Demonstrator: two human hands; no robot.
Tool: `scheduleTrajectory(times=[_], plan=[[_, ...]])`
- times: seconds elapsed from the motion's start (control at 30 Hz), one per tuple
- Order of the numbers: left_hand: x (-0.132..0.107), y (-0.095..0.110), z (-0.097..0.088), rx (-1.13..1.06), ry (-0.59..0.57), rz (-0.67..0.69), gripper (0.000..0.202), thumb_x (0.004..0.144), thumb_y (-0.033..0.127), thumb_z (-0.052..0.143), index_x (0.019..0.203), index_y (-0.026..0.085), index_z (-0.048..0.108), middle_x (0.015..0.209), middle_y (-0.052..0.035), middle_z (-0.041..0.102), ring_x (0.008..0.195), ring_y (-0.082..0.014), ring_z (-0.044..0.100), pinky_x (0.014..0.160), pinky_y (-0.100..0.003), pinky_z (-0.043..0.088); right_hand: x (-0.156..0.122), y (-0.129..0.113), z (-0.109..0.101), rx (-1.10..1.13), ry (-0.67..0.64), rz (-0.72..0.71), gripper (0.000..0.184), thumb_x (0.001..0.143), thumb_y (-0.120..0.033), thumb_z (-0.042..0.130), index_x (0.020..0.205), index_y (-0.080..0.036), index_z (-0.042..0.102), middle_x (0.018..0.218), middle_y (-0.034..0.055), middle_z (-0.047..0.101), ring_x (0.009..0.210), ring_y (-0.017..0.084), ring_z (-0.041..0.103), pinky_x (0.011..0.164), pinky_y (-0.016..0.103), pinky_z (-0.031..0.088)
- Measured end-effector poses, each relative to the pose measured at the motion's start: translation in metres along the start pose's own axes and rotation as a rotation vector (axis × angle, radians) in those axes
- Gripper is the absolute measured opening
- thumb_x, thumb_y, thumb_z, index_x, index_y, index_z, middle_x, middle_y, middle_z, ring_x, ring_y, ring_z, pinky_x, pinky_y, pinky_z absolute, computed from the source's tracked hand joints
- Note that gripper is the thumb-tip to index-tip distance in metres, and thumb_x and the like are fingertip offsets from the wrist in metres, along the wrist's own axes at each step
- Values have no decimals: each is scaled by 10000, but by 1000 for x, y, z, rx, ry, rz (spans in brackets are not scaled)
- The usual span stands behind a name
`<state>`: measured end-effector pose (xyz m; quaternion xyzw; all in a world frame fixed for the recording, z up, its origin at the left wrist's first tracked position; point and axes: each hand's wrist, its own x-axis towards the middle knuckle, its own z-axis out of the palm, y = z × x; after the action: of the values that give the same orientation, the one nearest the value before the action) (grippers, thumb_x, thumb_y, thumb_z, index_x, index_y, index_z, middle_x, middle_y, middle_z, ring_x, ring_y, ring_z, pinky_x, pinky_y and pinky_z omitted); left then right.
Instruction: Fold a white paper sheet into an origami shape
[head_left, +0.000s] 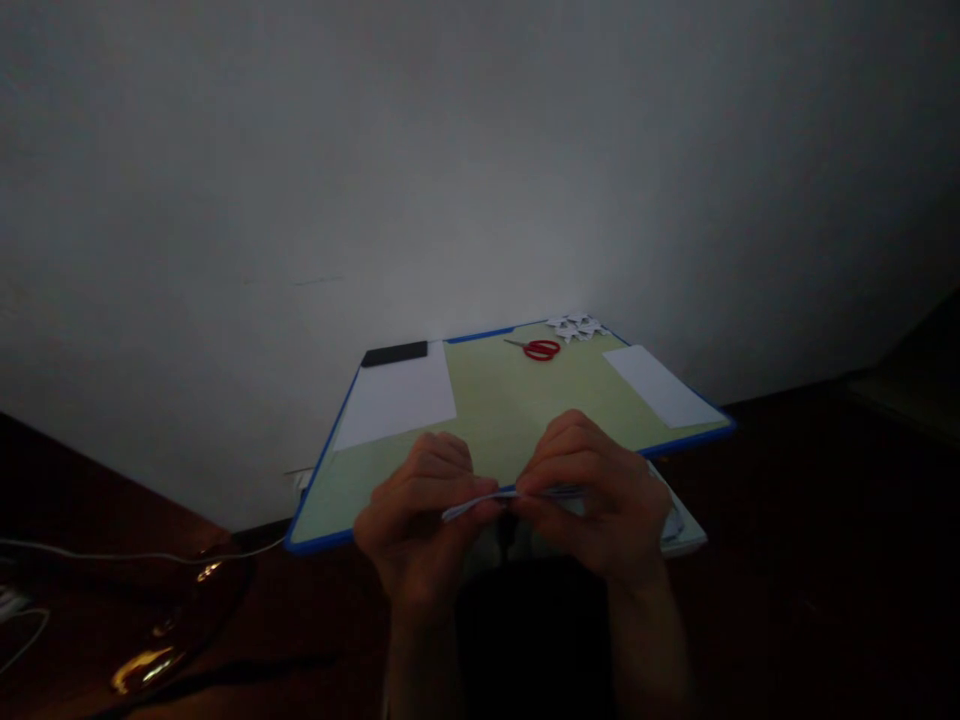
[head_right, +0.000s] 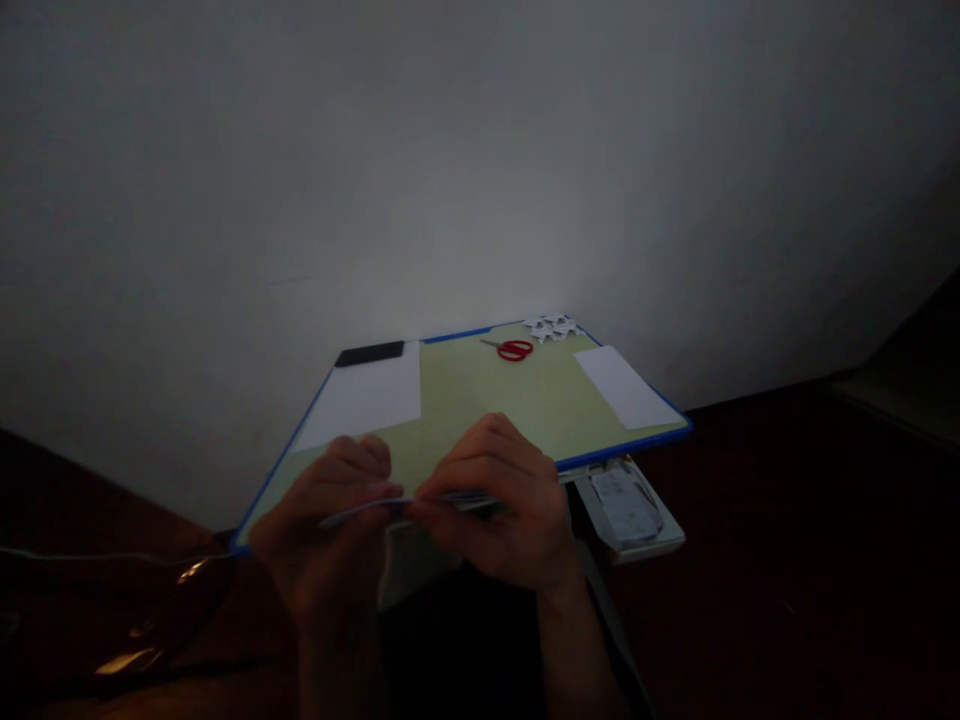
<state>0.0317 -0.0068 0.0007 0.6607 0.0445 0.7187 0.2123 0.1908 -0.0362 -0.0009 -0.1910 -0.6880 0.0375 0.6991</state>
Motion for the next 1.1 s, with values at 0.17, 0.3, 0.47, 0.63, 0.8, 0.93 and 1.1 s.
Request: scheduleTrajectory(times=[0.17,0.3,0.47,0.63,0.8,0.93,1.1], plan=[[-4,-1,-1,-1,11,-24,75,933,273,809,974,237,861,715,-22,726,666,-171,585,663,-372,480,-1,2,-3,24,-20,6,140,907,-140,801,1002,-243,790,821,15,772,737,198,680,655,382,557],[0,2,1,36,104,-42,89,943,323,809,895,255,840,697,-8,702,671,-168,592,674,-363,483,-2,6,-10,12,3,20,208,867,-103,855,1005,-245,793,823,6,762,741,195,675,666,383,550],[4,4,3,16,177,-46,111,963,331,802,891,246,806,736,8,681,682,-155,593,662,-335,492,-4,8,-15,2,33,43,239,859,-61,861,1008,-235,790,828,2,742,739,187,662,659,374,534],[-3,1,-3,-47,12,-190,202,898,273,871,1085,241,801,848,-26,747,769,-191,674,664,-336,548,-3,4,-13,-48,-15,83,164,929,-87,808,992,-226,748,851,7,728,791,187,652,688,368,519],[-4,-1,-5,37,-56,-159,93,895,168,863,972,220,851,820,-41,775,756,-182,685,677,-336,555,-1,4,-14,-100,-48,91,157,955,-77,779,978,-219,717,859,-6,718,818,174,637,732,359,507],[-3,-2,-4,37,0,-146,112,885,156,875,947,249,867,794,-16,791,716,-166,678,687,-336,557,-2,5,-16,-60,-59,110,151,955,-102,788,985,-232,718,861,-11,713,819,176,635,735,358,508],[-8,-6,-3,80,17,-334,70,887,186,877,858,248,864,786,-10,804,704,-148,719,657,-270,573,-1,7,-12,-79,-129,129,251,937,-138,822,1152,-245,750,964,18,745,905,194,676,783,365,543]])
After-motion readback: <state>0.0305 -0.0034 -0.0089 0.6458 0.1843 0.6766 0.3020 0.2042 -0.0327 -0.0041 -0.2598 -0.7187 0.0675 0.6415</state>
